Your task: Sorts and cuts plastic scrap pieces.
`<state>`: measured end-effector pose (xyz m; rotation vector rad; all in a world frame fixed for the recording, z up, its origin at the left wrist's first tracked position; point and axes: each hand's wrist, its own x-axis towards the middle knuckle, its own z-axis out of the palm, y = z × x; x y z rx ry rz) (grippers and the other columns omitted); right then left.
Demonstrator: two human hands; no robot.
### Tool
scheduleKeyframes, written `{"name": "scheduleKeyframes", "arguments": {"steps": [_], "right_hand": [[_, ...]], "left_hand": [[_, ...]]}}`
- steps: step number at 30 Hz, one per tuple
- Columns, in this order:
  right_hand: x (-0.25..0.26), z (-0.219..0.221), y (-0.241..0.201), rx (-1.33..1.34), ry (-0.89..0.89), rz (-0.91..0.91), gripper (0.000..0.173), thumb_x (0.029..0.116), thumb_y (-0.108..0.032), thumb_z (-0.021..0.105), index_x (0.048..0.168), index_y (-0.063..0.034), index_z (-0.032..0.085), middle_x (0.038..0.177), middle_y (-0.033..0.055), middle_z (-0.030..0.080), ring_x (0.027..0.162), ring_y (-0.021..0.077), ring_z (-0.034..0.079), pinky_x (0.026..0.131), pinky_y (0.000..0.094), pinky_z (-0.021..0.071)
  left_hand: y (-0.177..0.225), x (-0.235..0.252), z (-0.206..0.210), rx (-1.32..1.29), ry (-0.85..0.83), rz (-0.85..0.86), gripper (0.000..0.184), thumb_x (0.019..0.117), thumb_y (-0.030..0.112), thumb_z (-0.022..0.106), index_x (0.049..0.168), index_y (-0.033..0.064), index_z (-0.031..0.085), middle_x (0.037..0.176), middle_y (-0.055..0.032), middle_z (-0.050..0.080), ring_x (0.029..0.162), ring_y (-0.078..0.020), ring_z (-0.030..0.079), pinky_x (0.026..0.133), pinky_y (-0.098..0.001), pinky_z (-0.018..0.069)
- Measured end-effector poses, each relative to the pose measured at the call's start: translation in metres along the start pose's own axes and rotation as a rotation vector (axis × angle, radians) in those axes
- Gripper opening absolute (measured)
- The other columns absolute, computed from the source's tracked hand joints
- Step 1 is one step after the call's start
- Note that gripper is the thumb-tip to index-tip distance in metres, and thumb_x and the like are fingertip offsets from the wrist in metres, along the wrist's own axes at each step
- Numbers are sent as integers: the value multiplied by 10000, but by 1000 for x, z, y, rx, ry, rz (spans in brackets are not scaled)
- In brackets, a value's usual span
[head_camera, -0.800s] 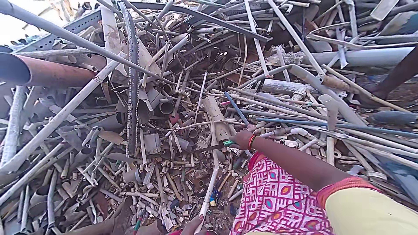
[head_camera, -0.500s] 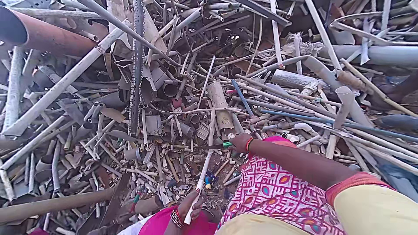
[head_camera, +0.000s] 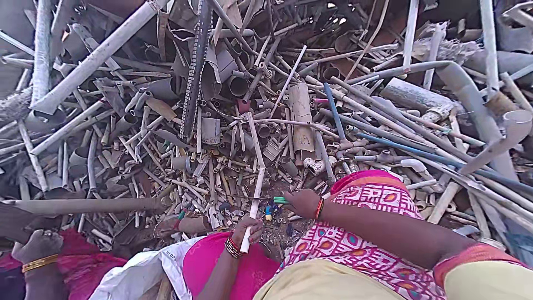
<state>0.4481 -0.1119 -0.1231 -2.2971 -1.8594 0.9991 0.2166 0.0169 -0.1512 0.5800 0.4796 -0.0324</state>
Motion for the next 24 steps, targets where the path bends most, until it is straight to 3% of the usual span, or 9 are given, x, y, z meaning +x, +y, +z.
{"name": "scheduleKeyframes", "arguments": {"steps": [2, 4, 7, 8, 11, 15, 19, 22, 24], "right_hand": [[10, 1, 8, 48, 14, 80, 517, 1119, -397, 391, 1387, 37, 474, 1138, 338, 651, 1087, 525, 651, 890, 653, 492], [18, -5, 14, 91, -19, 206, 537, 1123, -414, 369, 1418, 27, 452, 1226, 331, 628, 1171, 504, 627, 950, 638, 487], [13, 4, 13, 39, -30, -38, 513, 1116, -403, 397, 1318, 57, 504, 1056, 332, 656, 1037, 519, 659, 865, 653, 493], [13, 8, 14, 42, -39, -63, 512, 1114, -405, 406, 1312, 56, 509, 1045, 330, 657, 1028, 521, 659, 859, 657, 491], [21, 2, 17, 102, -70, 143, 542, 1120, -428, 372, 1381, 34, 480, 1202, 329, 631, 1172, 501, 622, 953, 649, 476], [14, 5, 24, 104, -70, -21, 545, 1113, -427, 404, 1317, 65, 520, 1090, 334, 645, 1064, 516, 644, 886, 658, 483], [19, 3, 26, 147, -82, 145, 582, 1119, -461, 339, 1347, 48, 506, 1200, 327, 627, 1176, 491, 617, 960, 648, 468], [16, 6, 28, 83, -80, -17, 560, 1115, -441, 383, 1324, 62, 516, 1094, 334, 644, 1071, 513, 642, 892, 657, 480], [23, -2, 33, 29, -60, 123, 550, 1115, -445, 382, 1367, 30, 497, 1179, 333, 639, 1135, 514, 633, 922, 658, 482]], "left_hand": [[2, 0, -9, -80, -166, 0, 26, 839, 170, 668, 825, 189, 679, 553, 91, 550, 424, -4, 527, 407, -144, 417], [1, 2, -14, -139, -285, 7, 107, 847, 240, 717, 926, 168, 725, 598, 70, 599, 463, -30, 576, 435, -162, 457], [4, 4, -17, -207, -340, 20, 204, 871, 255, 698, 1029, 130, 732, 624, 51, 624, 487, -46, 599, 462, -169, 476], [3, 2, -17, -218, -313, 28, 197, 868, 250, 698, 1013, 124, 741, 612, 54, 616, 477, -38, 586, 455, -162, 463], [1, 1, -16, -212, -252, 36, 158, 865, 219, 681, 978, 132, 749, 605, 65, 601, 459, -19, 556, 436, -145, 437], [2, 2, -11, -190, -232, 36, 150, 860, 193, 668, 987, 141, 729, 604, 68, 594, 443, -12, 540, 419, -134, 420], [-3, 4, -15, -148, -178, 36, 142, 856, 190, 653, 992, 161, 682, 599, 62, 594, 430, -15, 533, 404, -140, 410], [2, 5, -2, 59, 72, 62, 162, 809, 96, 471, 902, 173, 579, 539, 73, 544, 396, -7, 495, 380, -146, 379], [3, 6, 5, 332, 281, 14, 232, 860, -38, 347, 1008, 103, 456, 541, 73, 466, 401, -12, 449, 387, -156, 377]]}}
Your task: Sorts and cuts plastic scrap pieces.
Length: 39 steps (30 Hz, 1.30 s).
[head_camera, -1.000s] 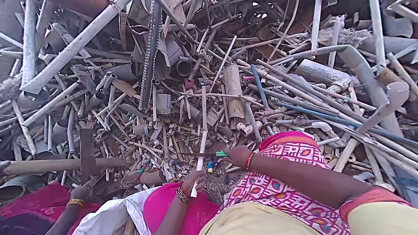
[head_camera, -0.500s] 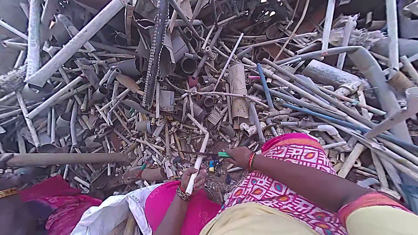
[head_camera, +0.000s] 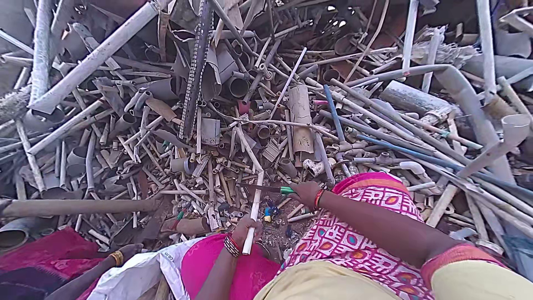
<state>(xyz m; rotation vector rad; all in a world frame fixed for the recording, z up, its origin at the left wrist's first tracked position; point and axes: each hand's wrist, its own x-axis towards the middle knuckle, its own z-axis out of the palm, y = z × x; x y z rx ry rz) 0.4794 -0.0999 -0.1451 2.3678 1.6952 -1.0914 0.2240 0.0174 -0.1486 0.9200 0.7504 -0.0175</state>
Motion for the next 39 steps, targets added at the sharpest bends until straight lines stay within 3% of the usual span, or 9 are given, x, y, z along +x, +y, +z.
{"name": "scheduleKeyframes", "arguments": {"steps": [9, 16, 21, 24, 27, 29, 32, 35, 39], "right_hand": [[14, -58, 67, 1061, 887, 301, 569, 1067, -369, 568, 1382, 99, 501, 1155, 335, 636, 1045, 432, 643, 963, 578, 479], [7, -88, 83, 1614, 935, -44, 519, 1104, -423, 415, 1416, -10, 457, 1002, 101, 594, 807, 139, 576, 746, 341, 525], [-20, -89, 66, 1418, 954, -181, 398, 1087, -280, 501, 1360, 10, 490, 994, 89, 617, 808, 95, 599, 775, 294, 534], [-30, -82, 37, 1452, 921, -20, 470, 1062, -246, 584, 1407, 54, 480, 1212, 235, 629, 1029, 239, 629, 952, 403, 505], [-32, -65, -2, 1504, 892, -17, 389, 1052, -187, 596, 1325, 77, 511, 1029, 163, 631, 844, 144, 614, 806, 305, 526], [-37, -55, -27, 1494, 877, -69, 345, 1052, -158, 590, 1282, 91, 522, 945, 125, 626, 773, 98, 609, 746, 263, 530], [-47, -43, -40, 1373, 847, -76, 413, 1058, -164, 581, 1350, 105, 469, 1052, 168, 629, 867, 120, 629, 815, 276, 536], [-57, -46, -29, 1212, 923, 63, 534, 1127, -297, 385, 1493, 90, 348, 1247, 280, 581, 1054, 273, 603, 957, 419, 485], [-77, -35, -16, 654, 1114, 243, 480, 1132, -229, 360, 1466, 111, 413, 1138, 313, 663, 1056, 385, 672, 984, 509, 494]], "left_hand": [[3, 2, 20, 589, 186, 40, 527, 859, -57, 530, 1375, -50, 423, 885, -55, 557, 581, -47, 514, 518, -211, 452], [60, -1, 18, 1276, -131, -7, 505, 888, 106, 545, 1360, -73, 532, 1088, -259, 644, 895, -305, 640, 825, -500, 515], [116, -25, 26, 1626, -16, -154, 384, 984, 55, 542, 1351, -50, 587, 1234, -299, 634, 1138, -415, 621, 1003, -577, 455], [124, -34, 57, 1863, 397, -135, 621, 997, 210, 613, 1554, 37, 401, 1590, -228, 385, 1532, -418, 235, 1210, -675, 109], [106, -30, 92, 1728, 431, 228, 722, 1000, 283, 639, 1574, -21, 324, 1627, -233, 333, 1567, -409, 142, 1219, -662, -41], [96, -17, 109, 1613, 277, 152, 690, 1059, 366, 558, 1581, -13, 313, 1582, -242, 405, 1537, -379, 264, 1242, -627, 16], [69, 7, 98, 1370, 118, 158, 445, 1090, 261, 510, 1373, -83, 512, 1246, -318, 611, 1199, -438, 589, 1086, -592, 387], [61, 2, 101, 1335, 279, 143, 478, 1111, 278, 448, 1464, -44, 436, 1284, -324, 607, 1234, -459, 592, 1068, -597, 431], [74, -15, 97, 1585, 512, 93, 457, 1101, 224, 417, 1513, 27, 414, 1359, -250, 611, 1296, -398, 578, 1099, -566, 399]]}}
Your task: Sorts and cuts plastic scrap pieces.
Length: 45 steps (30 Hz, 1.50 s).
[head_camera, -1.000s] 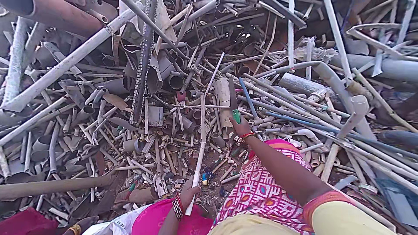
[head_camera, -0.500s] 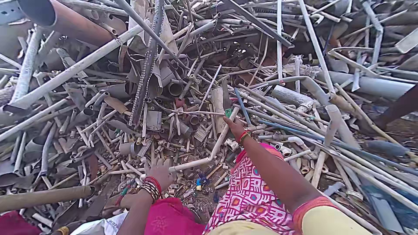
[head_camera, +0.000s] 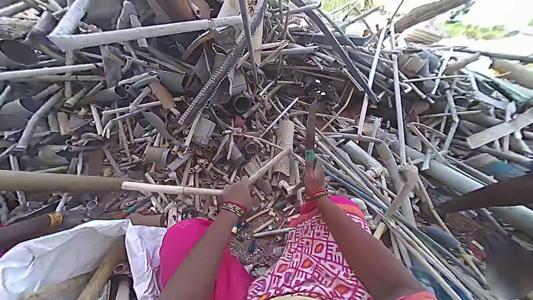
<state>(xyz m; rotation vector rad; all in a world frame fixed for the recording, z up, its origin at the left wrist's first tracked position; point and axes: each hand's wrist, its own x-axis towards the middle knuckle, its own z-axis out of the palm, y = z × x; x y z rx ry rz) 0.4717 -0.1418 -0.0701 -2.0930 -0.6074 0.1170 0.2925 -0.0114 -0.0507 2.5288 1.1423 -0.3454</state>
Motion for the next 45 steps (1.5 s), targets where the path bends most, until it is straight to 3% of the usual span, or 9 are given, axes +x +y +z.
{"name": "scheduleKeyframes", "arguments": {"steps": [3, 5, 10, 15, 19, 22, 26, 30, 45], "right_hand": [[-21, -9, -11, -490, -181, -265, 489, 1110, -289, 429, 1443, 63, 498, 1106, 301, 706, 1038, 475, 701, 913, 616, 516], [-33, -5, -34, -730, -405, -147, 527, 1133, -368, 341, 1528, -27, 411, 1249, 275, 662, 1163, 452, 655, 971, 600, 489], [-90, 21, -67, -864, -709, -241, 513, 1134, -346, 318, 1573, -83, 348, 1227, 284, 651, 1137, 468, 654, 926, 605, 508], [-75, 20, -93, -855, -591, -112, 498, 1136, -381, 296, 1536, -100, 389, 1255, 250, 661, 1205, 425, 643, 975, 589, 501], [-90, 13, -98, -833, -660, -274, 502, 1135, -398, 306, 1503, -80, 429, 1214, 270, 664, 1172, 451, 644, 957, 615, 488], [-84, 7, -91, -791, -576, -174, 520, 1134, -400, 301, 1540, -89, 399, 1274, 259, 650, 1208, 429, 637, 989, 594, 490], [-107, -5, -92, -763, -718, -312, 492, 1133, -385, 328, 1484, -63, 450, 1240, 278, 649, 1189, 451, 632, 969, 628, 476], [-102, -18, -94, -761, -602, -174, 524, 1132, -409, 303, 1514, -68, 414, 1303, 262, 634, 1235, 425, 624, 996, 598, 488], [-47, -11, -71, -599, -834, -250, 504, 1130, -382, 339, 1472, -30, 453, 1346, 271, 604, 1283, 424, 587, 1036, 609, 455]], "left_hand": [[-9, -2, 2, 49, 88, -31, 434, 1080, 148, 433, 1494, 21, 441, 1368, -238, 608, 1308, -377, 570, 1119, -547, 372], [-13, -4, 0, 36, 126, -54, 436, 1073, 148, 463, 1489, 18, 449, 1361, -238, 613, 1314, -372, 564, 1134, -539, 349], [-30, -7, 3, 30, 213, -142, 414, 1057, 89, 452, 1449, -41, 491, 1361, -250, 612, 1317, -373, 561, 1136, -529, 352], [-41, -21, 9, 19, 252, -165, 416, 1041, 37, 461, 1453, -15, 479, 1357, -246, 611, 1315, -375, 559, 1151, -528, 334], [-42, -36, 9, 28, 280, -187, 457, 1043, 26, 442, 1497, -16, 438, 1380, -236, 603, 1331, -362, 551, 1156, -523, 327], [-42, -47, 11, 46, 290, -185, 437, 1032, 18, 463, 1467, -28, 454, 1352, -242, 616, 1316, -368, 562, 1144, -520, 340], [-43, -63, 12, 45, 322, -185, 439, 1055, 67, 466, 1484, -25, 448, 1382, -263, 589, 1339, -390, 538, 1167, -543, 310], [-35, -75, 16, 66, 393, -215, 414, 1043, 5, 436, 1452, -23, 491, 1388, -264, 582, 1350, -392, 524, 1162, -541, 314], [-15, -52, -1, 184, 425, -346, 444, 1055, 14, 412, 1494, -3, 476, 1401, -277, 575, 1379, -417, 490, 1184, -550, 281]]}}
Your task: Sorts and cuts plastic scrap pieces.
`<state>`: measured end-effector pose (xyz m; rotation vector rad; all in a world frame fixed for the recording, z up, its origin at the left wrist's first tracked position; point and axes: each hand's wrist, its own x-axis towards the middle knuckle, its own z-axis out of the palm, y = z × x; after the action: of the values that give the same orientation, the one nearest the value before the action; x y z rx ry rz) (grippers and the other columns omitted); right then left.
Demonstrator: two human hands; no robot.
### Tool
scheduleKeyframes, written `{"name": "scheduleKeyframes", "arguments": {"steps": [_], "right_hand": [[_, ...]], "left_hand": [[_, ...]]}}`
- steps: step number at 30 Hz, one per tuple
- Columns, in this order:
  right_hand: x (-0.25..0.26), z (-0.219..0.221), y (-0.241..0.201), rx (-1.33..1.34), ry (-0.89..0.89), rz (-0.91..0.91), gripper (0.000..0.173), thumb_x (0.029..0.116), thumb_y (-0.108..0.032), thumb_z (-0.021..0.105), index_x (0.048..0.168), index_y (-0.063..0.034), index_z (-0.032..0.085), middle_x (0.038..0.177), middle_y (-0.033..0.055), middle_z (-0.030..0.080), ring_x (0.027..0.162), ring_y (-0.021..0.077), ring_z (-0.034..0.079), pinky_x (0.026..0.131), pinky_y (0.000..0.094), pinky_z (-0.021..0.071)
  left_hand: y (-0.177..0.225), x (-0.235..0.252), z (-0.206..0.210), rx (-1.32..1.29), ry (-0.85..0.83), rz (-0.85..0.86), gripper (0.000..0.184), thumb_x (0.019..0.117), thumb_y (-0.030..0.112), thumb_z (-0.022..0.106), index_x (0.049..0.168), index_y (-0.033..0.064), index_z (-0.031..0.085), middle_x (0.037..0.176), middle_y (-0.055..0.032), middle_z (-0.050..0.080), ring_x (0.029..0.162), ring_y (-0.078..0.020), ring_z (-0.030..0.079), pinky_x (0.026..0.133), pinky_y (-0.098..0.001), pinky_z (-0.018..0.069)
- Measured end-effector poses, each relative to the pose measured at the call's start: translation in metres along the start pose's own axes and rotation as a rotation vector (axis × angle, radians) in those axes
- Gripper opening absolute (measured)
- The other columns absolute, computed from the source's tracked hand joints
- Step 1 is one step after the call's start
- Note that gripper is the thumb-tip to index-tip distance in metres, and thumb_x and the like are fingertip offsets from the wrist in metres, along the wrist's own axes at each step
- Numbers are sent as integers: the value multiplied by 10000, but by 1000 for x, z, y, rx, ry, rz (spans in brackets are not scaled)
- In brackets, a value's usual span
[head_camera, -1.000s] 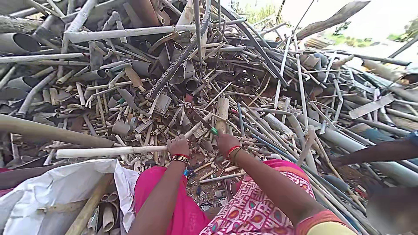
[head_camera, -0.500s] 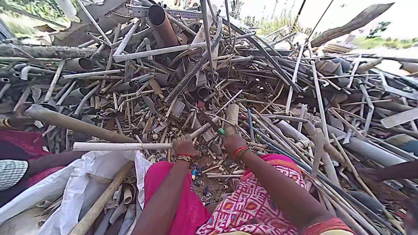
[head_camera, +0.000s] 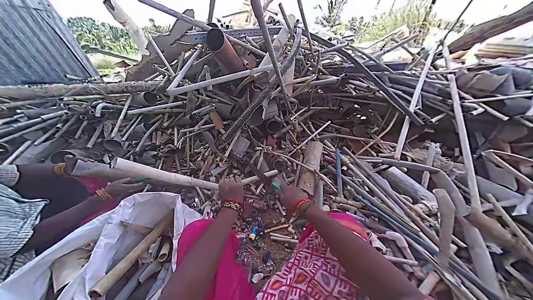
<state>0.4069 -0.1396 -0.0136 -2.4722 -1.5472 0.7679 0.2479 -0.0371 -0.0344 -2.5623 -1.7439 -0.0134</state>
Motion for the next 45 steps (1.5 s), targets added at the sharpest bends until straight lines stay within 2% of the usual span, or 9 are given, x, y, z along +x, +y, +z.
{"name": "scheduleKeyframes", "arguments": {"steps": [6, 11, 16, 33, 37, 39, 41, 43, 45], "right_hand": [[33, -17, 9, -2, -22, 22, 509, 1132, -391, 328, 1471, -30, 447, 1343, 268, 608, 1275, 422, 596, 1026, 602, 467], [76, -3, 27, 89, -31, 70, 520, 1132, -413, 296, 1503, -68, 413, 1320, 249, 628, 1254, 410, 614, 1011, 594, 480], [98, 2, 27, 62, -95, -2, 507, 1129, -422, 322, 1465, -67, 456, 1244, 273, 644, 1196, 440, 630, 978, 616, 478], [164, -8, 20, -52, -170, 14, 502, 1125, -433, 330, 1399, -51, 507, 1214, 261, 656, 1181, 438, 639, 944, 609, 492], [174, -11, 22, -62, -174, -81, 502, 1125, -414, 351, 1407, -34, 515, 1190, 280, 656, 1154, 461, 639, 932, 634, 479], [184, -12, 34, 4, -57, 50, 502, 1128, -409, 338, 1429, -40, 496, 1205, 282, 660, 1172, 457, 639, 948, 623, 480], [183, -12, 42, 31, -34, 40, 484, 1128, -398, 350, 1388, -26, 518, 1173, 287, 662, 1145, 463, 645, 935, 622, 483], [176, -8, 43, 7, -98, -131, 469, 1125, -385, 369, 1344, -6, 540, 1090, 293, 661, 1066, 481, 652, 884, 642, 478], [176, -4, 46, -1, -103, -129, 485, 1127, -386, 358, 1398, -17, 519, 1104, 296, 667, 1076, 486, 654, 893, 647, 479]], "left_hand": [[18, 39, 2, 1, -77, -90, 447, 1052, 42, 447, 1497, 51, 492, 1401, -210, 602, 1370, -378, 506, 1191, -532, 272], [25, 74, 16, -7, -163, -126, 401, 1078, 211, 481, 1462, 110, 537, 1336, -163, 658, 1297, -315, 588, 1177, -533, 298], [25, 112, 23, -123, -219, -167, 449, 1088, 341, 486, 1472, 112, 529, 1342, -169, 657, 1297, -324, 593, 1173, -559, 305], [19, 154, 54, -70, -347, -181, 419, 1088, 297, 473, 1455, 109, 546, 1319, -162, 671, 1288, -309, 602, 1165, -535, 317], [10, 152, 52, -195, -401, -115, 496, 1097, 340, 467, 1523, 85, 459, 1360, -195, 642, 1323, -346, 571, 1184, -547, 292], [2, 150, 57, -395, -396, -25, 502, 1089, 297, 506, 1501, 19, 432, 1255, -250, 661, 1203, -395, 631, 1093, -557, 405], [-4, 147, 73, -685, -377, 33, 420, 1083, 224, 518, 1415, -28, 465, 1056, -214, 673, 937, -322, 673, 906, -480, 523], [0, 146, 80, -959, -350, 31, 362, 1073, 161, 518, 1347, -74, 485, 945, -160, 649, 772, -197, 621, 776, -366, 524], [4, 145, 80, -1090, -348, -22, 356, 1041, 125, 578, 1319, -78, 488, 935, -132, 636, 718, -120, 584, 711, -292, 505]]}}
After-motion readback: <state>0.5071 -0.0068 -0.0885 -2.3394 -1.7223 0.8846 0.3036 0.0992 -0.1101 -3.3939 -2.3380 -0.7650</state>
